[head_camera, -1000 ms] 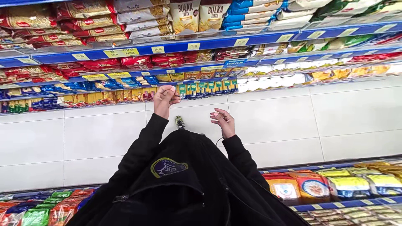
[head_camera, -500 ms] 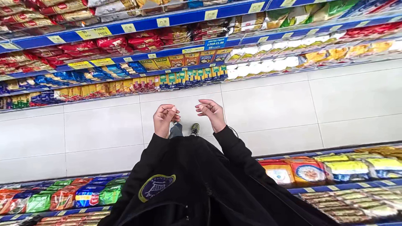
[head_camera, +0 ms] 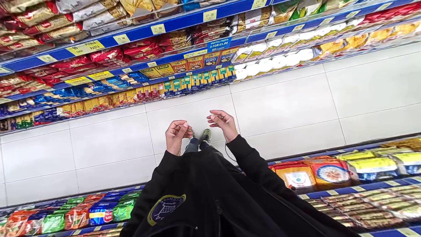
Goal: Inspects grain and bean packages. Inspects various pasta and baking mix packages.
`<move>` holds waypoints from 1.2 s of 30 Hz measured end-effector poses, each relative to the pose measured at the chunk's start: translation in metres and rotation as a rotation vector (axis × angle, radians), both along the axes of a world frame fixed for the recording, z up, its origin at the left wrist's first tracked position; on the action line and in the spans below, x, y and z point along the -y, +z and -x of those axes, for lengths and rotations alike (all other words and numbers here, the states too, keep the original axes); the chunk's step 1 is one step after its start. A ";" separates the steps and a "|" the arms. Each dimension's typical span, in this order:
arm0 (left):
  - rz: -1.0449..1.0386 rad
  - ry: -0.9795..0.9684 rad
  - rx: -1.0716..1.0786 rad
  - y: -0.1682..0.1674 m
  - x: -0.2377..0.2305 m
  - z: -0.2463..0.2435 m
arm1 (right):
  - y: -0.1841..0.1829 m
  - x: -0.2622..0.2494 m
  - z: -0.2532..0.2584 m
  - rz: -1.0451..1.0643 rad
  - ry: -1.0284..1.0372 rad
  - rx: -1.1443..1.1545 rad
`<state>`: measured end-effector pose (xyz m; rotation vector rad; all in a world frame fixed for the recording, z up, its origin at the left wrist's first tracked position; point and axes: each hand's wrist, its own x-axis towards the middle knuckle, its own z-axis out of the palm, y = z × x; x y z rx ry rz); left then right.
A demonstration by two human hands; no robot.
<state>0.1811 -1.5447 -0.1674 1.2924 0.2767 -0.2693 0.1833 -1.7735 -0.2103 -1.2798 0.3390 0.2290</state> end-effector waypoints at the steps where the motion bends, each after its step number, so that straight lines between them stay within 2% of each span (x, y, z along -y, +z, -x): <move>1: -0.018 -0.012 0.009 -0.002 -0.001 -0.002 | -0.006 0.000 -0.005 0.006 -0.010 -0.018; 5: -0.072 -0.035 0.064 -0.014 -0.006 -0.009 | -0.043 0.009 -0.031 -0.012 -0.094 -0.157; 8: -0.149 -0.058 0.088 -0.030 -0.011 -0.010 | -0.091 0.023 -0.060 -0.022 -0.189 -0.266; 12: -0.255 -0.117 0.103 -0.053 -0.013 -0.002 | -0.176 0.060 -0.110 -0.083 -0.377 -0.398; 16: -0.271 -0.120 0.103 -0.089 -0.003 0.008 | -0.267 0.101 -0.169 -0.102 -0.547 -0.507; 26: -0.192 -0.049 -0.182 -0.156 0.065 0.025 | -0.456 0.168 -0.274 -0.140 -0.727 -0.628; 31: -0.225 0.016 -0.252 -0.174 0.096 0.024 | -0.516 0.183 -0.304 -0.170 -0.771 -0.678; 36: -0.224 0.058 -0.325 -0.187 0.112 0.024 | -0.547 0.188 -0.316 -0.169 -0.833 -0.697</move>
